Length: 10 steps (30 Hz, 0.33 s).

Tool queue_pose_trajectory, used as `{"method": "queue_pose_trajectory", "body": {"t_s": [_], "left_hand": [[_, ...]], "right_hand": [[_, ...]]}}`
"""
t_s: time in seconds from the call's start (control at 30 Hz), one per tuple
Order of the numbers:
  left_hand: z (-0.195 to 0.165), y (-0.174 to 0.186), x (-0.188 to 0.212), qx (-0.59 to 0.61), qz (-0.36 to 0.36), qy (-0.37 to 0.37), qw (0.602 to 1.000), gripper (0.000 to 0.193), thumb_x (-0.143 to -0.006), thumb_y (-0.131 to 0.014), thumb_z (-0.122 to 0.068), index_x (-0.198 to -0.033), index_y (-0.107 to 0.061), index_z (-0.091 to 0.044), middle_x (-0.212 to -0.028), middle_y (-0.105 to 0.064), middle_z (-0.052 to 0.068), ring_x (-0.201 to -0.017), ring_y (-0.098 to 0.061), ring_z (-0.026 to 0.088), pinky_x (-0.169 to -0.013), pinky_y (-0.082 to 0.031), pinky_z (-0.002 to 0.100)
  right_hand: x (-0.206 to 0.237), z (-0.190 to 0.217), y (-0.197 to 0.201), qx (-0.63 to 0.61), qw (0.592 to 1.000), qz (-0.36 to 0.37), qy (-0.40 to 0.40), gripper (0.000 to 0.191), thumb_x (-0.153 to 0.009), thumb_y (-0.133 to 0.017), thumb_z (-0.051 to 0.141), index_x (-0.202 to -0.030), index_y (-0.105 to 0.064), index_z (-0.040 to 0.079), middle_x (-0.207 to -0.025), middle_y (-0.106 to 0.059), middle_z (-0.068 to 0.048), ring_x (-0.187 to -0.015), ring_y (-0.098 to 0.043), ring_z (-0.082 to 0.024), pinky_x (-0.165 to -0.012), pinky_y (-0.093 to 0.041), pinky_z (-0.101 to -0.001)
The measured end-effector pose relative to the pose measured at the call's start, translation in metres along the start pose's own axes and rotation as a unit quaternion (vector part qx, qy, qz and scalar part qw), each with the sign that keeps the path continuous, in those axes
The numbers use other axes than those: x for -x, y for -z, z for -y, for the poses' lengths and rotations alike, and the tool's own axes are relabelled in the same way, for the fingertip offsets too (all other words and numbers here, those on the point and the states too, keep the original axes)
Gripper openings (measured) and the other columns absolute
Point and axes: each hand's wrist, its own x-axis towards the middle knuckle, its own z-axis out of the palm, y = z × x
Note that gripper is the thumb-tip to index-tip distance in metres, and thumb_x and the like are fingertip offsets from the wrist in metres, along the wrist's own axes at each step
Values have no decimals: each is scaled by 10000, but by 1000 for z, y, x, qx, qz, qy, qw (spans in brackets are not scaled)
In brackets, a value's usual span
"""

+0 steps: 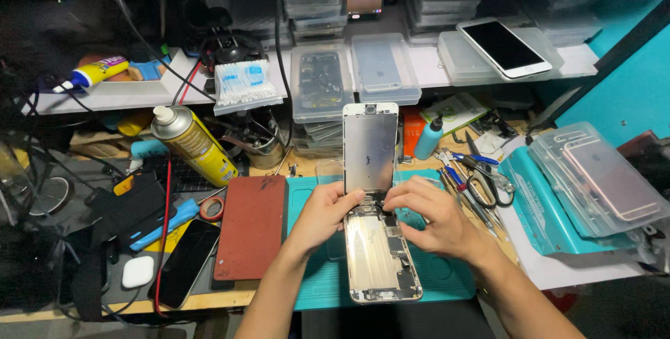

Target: The person repairs a smartphone at a workbench, prying open the chassis and using a screwdriver to remove and transfer internal components between the frame and a donor body. They reposition the display, press the assembly together, and work on the reassembled phone by hand.

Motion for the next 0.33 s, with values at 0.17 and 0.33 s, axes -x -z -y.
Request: {"method": "queue_pose_trajectory", "body": {"t_s": [0.17, 0.33], "left_hand": [[0, -2, 2, -5, -6, -3, 1000, 232, -1015, -642, -237, -998, -725, -21, -714, -649, -44, -523, -465, 3, -444, -335, 201], [-2, -4, 7, 6, -3, -2, 1000, 237, -1010, -636, -241, -1022, -734, -25, -715, -653, -47, -523, -472, 3, -448, -347, 199]], "right_hand": [[5, 1, 2, -15, 1000, 11, 1, 285, -728, -726, 4, -1003, -700, 70, -1014, -716, -58, -920, -679, -258, -802, -542, -355], [6, 7, 4, -28, 998, 10, -52, 371, -731, -730, 21, -1099, -696, 62, -968, -701, -74, -895, -689, -236, -792, -555, -344]]}}
